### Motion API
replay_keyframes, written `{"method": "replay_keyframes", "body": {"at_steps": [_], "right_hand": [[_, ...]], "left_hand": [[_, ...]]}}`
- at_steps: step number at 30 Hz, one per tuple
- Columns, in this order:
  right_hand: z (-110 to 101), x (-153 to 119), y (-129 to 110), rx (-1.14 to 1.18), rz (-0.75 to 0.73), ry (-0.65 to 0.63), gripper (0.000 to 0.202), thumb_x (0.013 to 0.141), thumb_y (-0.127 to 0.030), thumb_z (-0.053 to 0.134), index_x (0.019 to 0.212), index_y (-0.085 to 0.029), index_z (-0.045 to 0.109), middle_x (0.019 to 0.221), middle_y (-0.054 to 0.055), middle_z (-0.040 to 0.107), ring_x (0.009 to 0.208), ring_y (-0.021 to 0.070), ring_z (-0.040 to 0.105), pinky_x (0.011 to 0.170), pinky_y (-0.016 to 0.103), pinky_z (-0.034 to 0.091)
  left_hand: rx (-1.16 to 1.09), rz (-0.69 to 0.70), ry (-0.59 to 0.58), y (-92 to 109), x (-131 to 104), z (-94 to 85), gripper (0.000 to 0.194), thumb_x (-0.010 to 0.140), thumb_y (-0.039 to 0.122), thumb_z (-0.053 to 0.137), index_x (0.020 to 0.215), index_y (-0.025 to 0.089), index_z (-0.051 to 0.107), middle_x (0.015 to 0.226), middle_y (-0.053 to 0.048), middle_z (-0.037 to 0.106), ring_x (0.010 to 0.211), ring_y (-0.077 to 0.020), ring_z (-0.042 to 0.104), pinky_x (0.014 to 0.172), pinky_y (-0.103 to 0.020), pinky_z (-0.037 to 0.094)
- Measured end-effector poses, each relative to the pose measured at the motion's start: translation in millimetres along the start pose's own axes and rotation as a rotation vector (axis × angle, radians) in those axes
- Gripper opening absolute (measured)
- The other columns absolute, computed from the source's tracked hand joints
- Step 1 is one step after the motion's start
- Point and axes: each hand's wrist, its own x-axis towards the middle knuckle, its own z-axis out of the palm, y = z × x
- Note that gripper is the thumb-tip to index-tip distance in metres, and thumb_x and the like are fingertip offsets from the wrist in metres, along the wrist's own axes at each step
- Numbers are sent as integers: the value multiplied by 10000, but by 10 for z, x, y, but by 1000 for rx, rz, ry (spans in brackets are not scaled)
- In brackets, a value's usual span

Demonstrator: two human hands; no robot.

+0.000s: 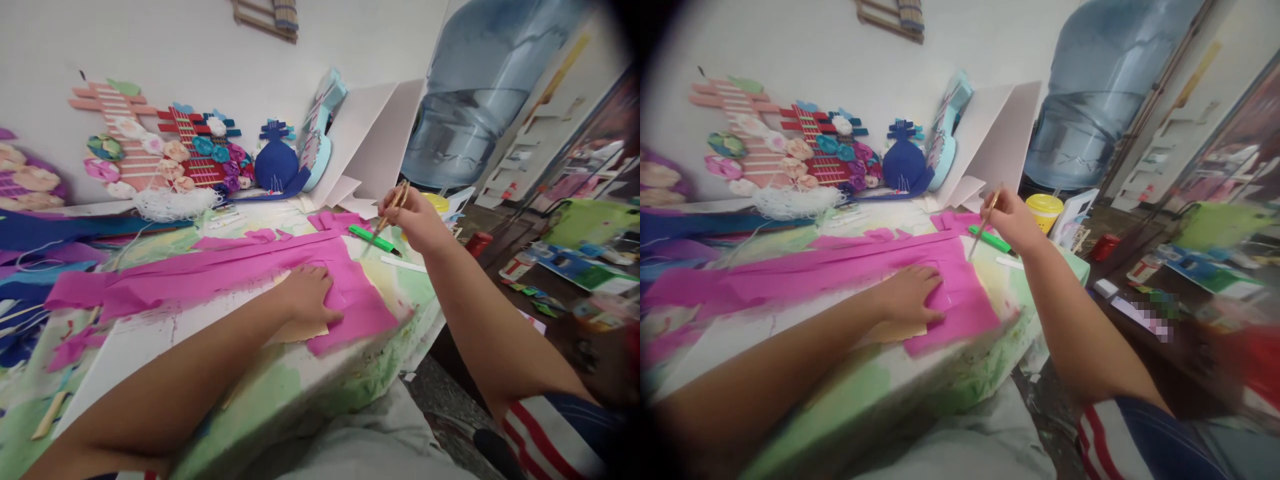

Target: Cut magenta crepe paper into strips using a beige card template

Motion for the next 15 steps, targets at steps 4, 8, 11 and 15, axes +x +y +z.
{"method": "replay_keyframes", "body": {"at_steps": [4,8,11,15], "right_hand": [[126,-222,-147,420,162,-14,301,725,-504,424,715,-203,416,585,-14,393,480,85,363,421,221,282],[422,-356,-141,624,252,-122,443,667,-656,431,707,-217,388,542,-45,338,421,67,274,377,206,237],[580,-396,-152,767,340,-251,549,606,-763,346,750,-234,374,546,-55,308,430,74,266,378,199,266],[678,-409,-188,839,410,-409,650,542,-838,221,764,-243,363,557,-48,308,465,94,300,401,220,333]], "left_hand": [[-13,-13,51,53,-19,122,783,721,680,331,1272,125,344,1338,-151,314,1210,-295,273,969,-386,211],[8,-21,49,59,3,206,846,723,695,303,1307,83,282,1364,-176,259,1233,-300,228,979,-393,177],[18,-11,68,65,10,220,839,729,697,288,1304,86,289,1352,-176,280,1223,-302,242,972,-397,186],[14,-9,76,70,6,207,822,724,704,289,1284,102,321,1327,-171,321,1205,-299,268,960,-402,198]]}}
